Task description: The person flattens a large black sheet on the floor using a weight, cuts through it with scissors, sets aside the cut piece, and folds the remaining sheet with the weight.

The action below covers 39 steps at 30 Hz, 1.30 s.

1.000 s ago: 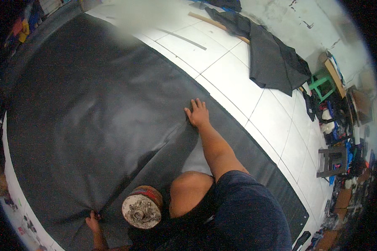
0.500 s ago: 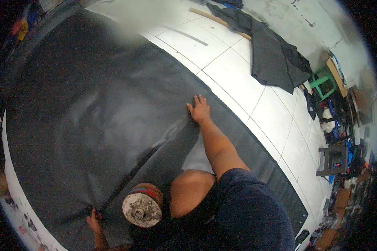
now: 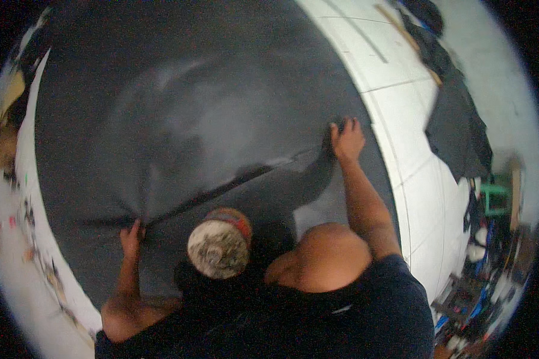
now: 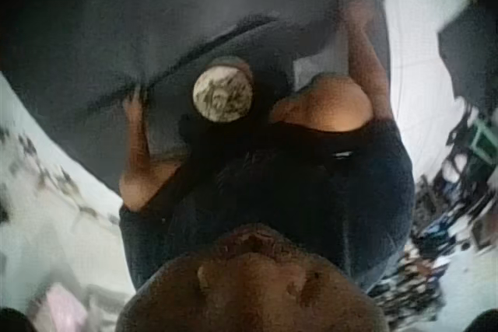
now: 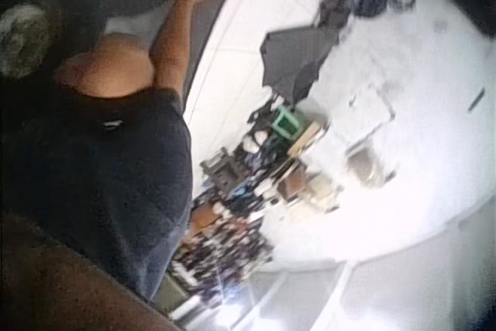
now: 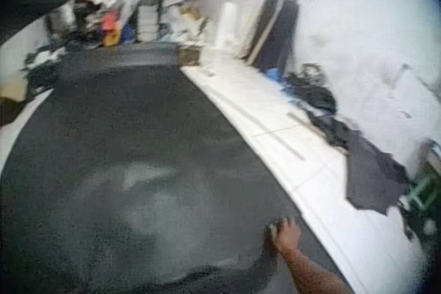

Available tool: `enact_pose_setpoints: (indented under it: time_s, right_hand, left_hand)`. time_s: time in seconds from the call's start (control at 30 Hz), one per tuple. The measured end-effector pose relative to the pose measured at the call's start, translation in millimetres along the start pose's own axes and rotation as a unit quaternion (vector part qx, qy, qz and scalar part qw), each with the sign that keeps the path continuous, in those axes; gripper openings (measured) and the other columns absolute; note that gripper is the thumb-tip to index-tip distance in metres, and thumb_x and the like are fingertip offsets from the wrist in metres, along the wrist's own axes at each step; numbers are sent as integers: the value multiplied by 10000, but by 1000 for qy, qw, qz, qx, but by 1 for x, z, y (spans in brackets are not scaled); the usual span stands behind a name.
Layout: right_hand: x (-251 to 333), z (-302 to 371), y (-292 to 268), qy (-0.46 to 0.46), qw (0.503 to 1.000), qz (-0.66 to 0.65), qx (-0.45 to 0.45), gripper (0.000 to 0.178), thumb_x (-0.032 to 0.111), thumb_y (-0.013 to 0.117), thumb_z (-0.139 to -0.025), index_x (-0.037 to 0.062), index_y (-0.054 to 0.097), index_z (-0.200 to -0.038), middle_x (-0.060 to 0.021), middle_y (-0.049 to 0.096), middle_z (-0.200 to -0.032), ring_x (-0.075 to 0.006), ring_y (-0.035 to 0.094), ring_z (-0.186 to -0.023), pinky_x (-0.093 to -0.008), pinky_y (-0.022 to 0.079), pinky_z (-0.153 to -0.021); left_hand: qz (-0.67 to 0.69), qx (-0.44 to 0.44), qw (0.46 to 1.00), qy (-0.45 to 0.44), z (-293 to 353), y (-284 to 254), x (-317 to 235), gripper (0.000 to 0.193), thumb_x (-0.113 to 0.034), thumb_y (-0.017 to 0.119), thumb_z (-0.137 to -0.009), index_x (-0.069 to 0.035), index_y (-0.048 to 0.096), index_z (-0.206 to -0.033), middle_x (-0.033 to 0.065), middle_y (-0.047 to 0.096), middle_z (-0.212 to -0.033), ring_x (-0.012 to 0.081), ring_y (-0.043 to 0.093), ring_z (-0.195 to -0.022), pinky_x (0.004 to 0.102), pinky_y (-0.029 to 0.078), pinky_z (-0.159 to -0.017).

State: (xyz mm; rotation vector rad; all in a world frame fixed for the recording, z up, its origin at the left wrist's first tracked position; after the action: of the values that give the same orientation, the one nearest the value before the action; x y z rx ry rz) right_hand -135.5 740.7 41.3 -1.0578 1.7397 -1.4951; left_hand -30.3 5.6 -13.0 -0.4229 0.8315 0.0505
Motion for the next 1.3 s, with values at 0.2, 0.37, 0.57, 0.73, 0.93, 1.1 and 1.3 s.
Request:
enact_pose_setpoints:
  time_s: [0.2,0.37,0.57,0.73,0.93,1.1,1.3]
  right_hand:
    - [140,114,-34,-337,921,-134,138,515,336,685,-872,106,556,-1315,-170,502,-1373,-381,454,-1285,-506,386,-1020]
    - [165,139,-19,-384,904,-124,137,537,318,709,-859,115,563,-1334,-179,482,-1417,-404,426,-1326,-485,365,-1077]
    - [156,137,-21,-380,897,-157,165,502,259,715,-860,121,582,-1324,-180,464,-1443,-420,407,-1345,-482,345,-1107]
    - [153,132,-14,-372,890,-162,208,527,230,707,-863,117,555,-1354,-196,432,-1468,-431,370,-1370,-487,321,-1124]
    - [152,125,-10,-379,883,-137,242,571,205,699,-865,112,509,-1395,-197,378,-1505,-419,343,-1392,-475,309,-1135]
    - [149,117,-4,-371,878,-118,278,547,192,687,-865,105,522,-1380,-208,387,-1491,-405,381,-1364,-462,332,-1124]
    - [158,118,-4,-413,866,-119,257,572,221,725,-839,56,531,-1351,-214,434,-1422,-386,447,-1309,-420,402,-1073]
  left_hand:
    - [-24,-45,998,37,26,19,-35,304,-235,724,-876,24,597,-781,93,629,-722,159,635,-670,301,531,-628]
    - [-24,-35,999,0,17,-3,-15,368,-312,719,-872,40,613,-866,105,630,-732,176,620,-629,310,531,-611]
    - [369,-247,896,-24,-10,-85,18,484,-384,655,-906,53,529,-1073,125,576,-784,178,557,-597,303,497,-549]
    - [295,-384,875,19,-29,-182,42,391,-343,651,-917,14,513,-1001,78,516,-711,169,491,-556,328,447,-515]
    - [119,-440,888,-69,-38,-199,63,458,-290,741,-846,20,499,-1083,132,617,-873,216,603,-701,365,512,-639]
    - [-8,-478,871,-115,-34,-203,56,798,-287,795,-790,8,323,-1361,272,546,-1264,414,550,-1178,463,437,-1012]
    - [-86,-475,864,-145,-8,-209,33,820,-331,751,-824,-59,283,-1441,257,490,-1327,402,479,-1246,497,414,-1024]
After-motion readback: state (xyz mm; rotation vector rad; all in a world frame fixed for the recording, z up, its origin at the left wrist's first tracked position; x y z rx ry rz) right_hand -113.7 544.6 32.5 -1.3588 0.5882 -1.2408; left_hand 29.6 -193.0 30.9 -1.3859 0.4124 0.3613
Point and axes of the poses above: each hand's wrist, its own z-axis away from the middle knuckle, its own y-axis out of the palm, x = y × z, the point moved 5 cm from there along -z, towards the middle knuckle
